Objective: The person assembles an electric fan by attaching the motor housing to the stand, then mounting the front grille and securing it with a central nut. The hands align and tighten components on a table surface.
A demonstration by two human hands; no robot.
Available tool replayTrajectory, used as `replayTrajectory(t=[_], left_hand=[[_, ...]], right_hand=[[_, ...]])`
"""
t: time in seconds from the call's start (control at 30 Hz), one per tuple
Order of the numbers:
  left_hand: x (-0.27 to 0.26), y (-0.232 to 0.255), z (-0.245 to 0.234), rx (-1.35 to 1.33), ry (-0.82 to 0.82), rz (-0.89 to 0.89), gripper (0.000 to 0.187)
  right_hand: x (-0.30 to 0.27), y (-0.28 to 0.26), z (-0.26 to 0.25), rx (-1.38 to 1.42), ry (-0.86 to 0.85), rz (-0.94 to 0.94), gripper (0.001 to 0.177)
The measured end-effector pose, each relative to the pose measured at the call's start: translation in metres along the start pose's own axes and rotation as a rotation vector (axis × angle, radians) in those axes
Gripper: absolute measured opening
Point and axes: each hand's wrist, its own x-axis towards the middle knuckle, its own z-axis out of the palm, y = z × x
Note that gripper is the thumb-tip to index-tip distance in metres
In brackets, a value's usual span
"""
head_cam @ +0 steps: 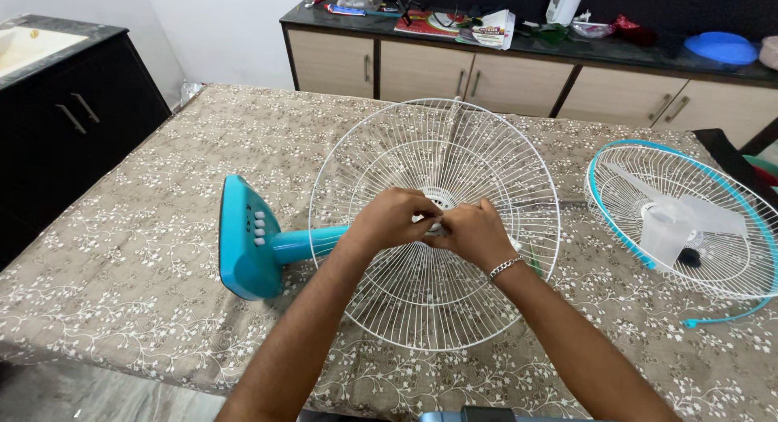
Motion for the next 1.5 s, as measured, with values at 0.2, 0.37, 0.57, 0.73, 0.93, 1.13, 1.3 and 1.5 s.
replayTrajectory(t=[0.2, 0.37, 0.57, 0.73, 0.93, 1.13, 1.3, 1.5], left_hand=[[0.002, -0.004, -0.001, 0.035, -0.041, -0.031, 0.018], [0.004, -0.003, -0.001, 0.024, -0.025, -0.006, 0.02], [0.004, -0.002, -0.002, -0.016, 0.012, -0.021, 0.021], [0.003, 0.0, -0.003, -0.032, 0.0, -0.06, 0.02], [0.003, 0.001, -0.001, -0.007, -0.003, -0.086, 0.021], [-0.003, -0.002, 0.005, -0.026, 0.019, -0.095, 0.02], [-0.011, -0.005, 0.013, -0.166, 0.088, -0.15, 0.034], [-0.032, -0.006, 0.02, 0.008, 0.154, -0.25, 0.064]], right_hand=[[0.003, 0.022, 0.005, 0.102, 0.236, -0.225, 0.065], [0.013, 0.039, 0.012, -0.014, 0.174, -0.345, 0.054], [0.014, 0.025, -0.001, -0.18, 0.141, -0.211, 0.062], [0.015, 0.002, 0.002, -0.274, 0.34, -0.138, 0.058], [0.008, 0.002, 0.0, -0.164, 0.071, 0.04, 0.046], [0.004, 0.02, 0.001, 0.197, 0.212, -0.067, 0.044], [0.004, 0.023, 0.013, 0.326, 0.381, -0.171, 0.031], [0.003, 0.014, 0.018, 0.205, 0.489, -0.254, 0.017]])
